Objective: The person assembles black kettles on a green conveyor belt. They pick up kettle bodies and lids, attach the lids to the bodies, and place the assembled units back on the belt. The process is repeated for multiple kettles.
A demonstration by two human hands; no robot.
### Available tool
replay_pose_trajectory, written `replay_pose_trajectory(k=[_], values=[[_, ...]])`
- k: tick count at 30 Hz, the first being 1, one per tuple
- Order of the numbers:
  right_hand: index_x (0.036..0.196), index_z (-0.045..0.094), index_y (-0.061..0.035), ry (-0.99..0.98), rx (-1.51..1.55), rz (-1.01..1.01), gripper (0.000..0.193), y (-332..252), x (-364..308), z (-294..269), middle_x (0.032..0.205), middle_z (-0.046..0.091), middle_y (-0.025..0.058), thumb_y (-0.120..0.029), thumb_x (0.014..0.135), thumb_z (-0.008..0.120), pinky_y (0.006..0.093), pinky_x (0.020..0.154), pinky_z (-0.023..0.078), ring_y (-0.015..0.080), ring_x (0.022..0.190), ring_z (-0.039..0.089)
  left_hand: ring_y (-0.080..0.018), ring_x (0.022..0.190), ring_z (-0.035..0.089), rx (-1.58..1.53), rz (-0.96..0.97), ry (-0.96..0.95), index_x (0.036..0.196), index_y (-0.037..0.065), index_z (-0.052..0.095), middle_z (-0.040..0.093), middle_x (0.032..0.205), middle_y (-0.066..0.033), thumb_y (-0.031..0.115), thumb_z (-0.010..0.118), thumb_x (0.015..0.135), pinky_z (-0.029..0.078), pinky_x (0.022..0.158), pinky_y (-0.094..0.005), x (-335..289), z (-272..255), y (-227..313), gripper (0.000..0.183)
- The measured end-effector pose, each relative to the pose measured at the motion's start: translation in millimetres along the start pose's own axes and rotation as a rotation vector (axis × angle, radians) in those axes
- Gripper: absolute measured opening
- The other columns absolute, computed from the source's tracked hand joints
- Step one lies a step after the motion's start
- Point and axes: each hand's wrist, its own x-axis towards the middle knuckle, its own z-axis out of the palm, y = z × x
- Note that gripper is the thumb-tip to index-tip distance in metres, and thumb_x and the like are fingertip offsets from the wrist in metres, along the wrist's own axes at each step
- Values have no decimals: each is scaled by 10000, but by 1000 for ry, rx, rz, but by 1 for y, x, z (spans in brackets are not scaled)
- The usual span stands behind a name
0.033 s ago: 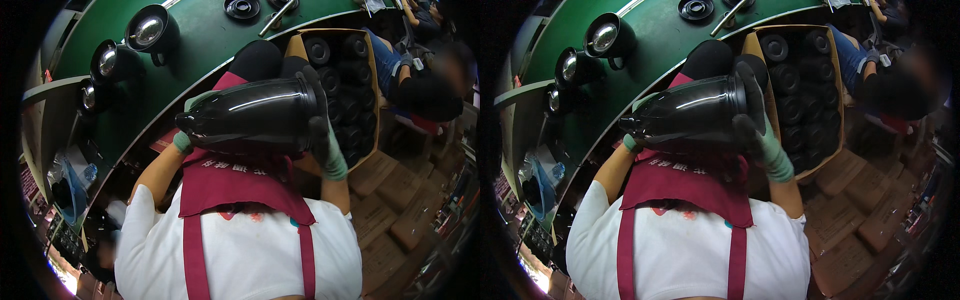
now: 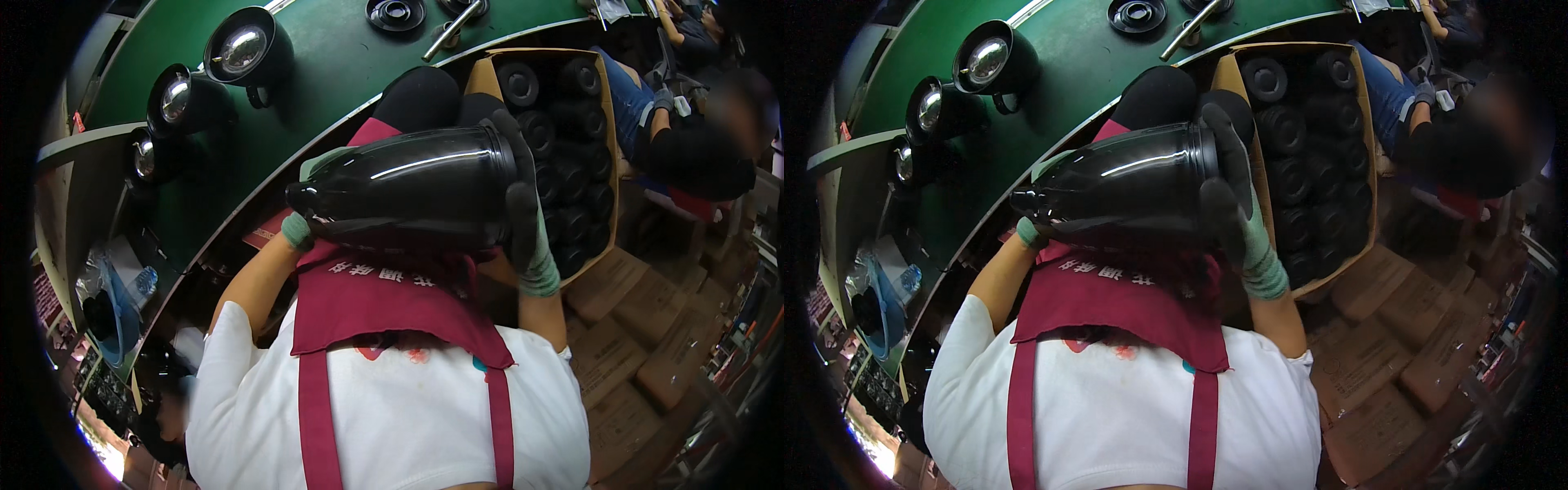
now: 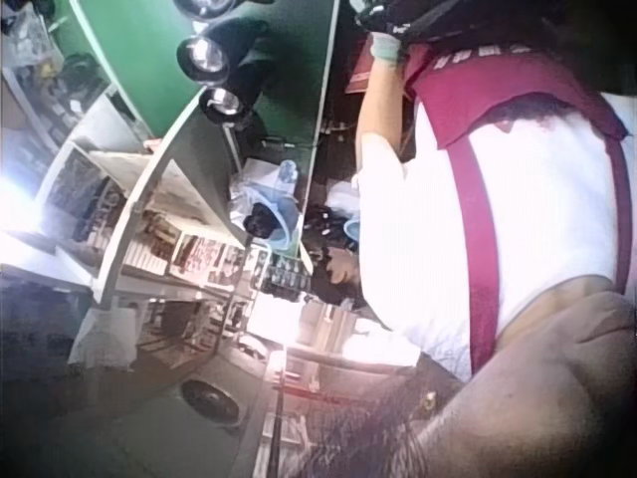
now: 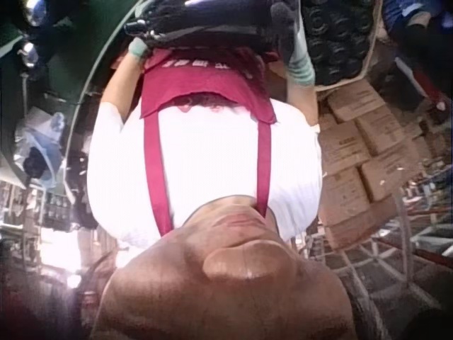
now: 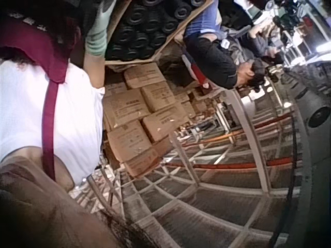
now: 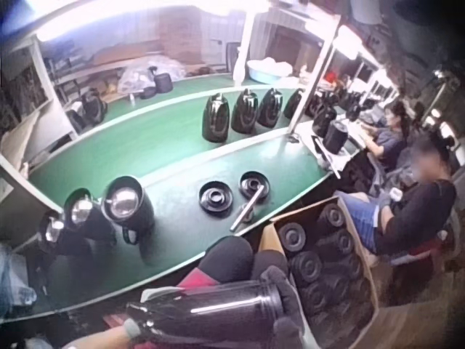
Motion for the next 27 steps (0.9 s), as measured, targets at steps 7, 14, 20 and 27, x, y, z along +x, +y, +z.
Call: replay_pose_trajectory(k=[7, 14, 20, 27], values=[[1566, 409, -30, -118, -404, -439, 1013, -7, 14, 15, 1629, 300, 236, -602, 807, 759, 497, 1201, 295, 388, 1470, 358, -227, 1244, 620, -94, -62, -104, 1485, 9, 491, 595, 1435, -133, 145, 609, 1015, 545, 1043, -387, 5, -6, -15, 504], [1645, 175, -66, -65, -130, -159, 1047, 38, -13, -7, 1700, 182, 175, -649, 907, 634, 454, 1208, 322, 325, 1527, 276, -228, 1248, 618, 94, 33, -49, 1486, 11, 489, 591, 1439, -134, 131, 602, 1018, 544, 1047, -389, 18, 5, 38, 496], [1627, 232, -35, 110, 161, 107, 737, 55, -13, -14, 1605, 409, 143, -490, 1089, 444, 367, 1169, 429, 232, 1434, 455, -229, 1251, 616, 147, 93, -7, 1486, 12, 488, 588, 1443, -135, 119, 595, 1020, 543, 1051, -391, 24, 16, 57, 490], [1609, 305, -16, -8, -23, -187, 983, 40, -5, 8, 1595, 380, 167, -606, 920, 684, 376, 1183, 355, 279, 1383, 483, -250, 1282, 593, -52, -69, -133, 1501, 25, 465, 552, 1483, -135, 56, 547, 1039, 529, 1082, -406, 5, -36, -28, 470]])
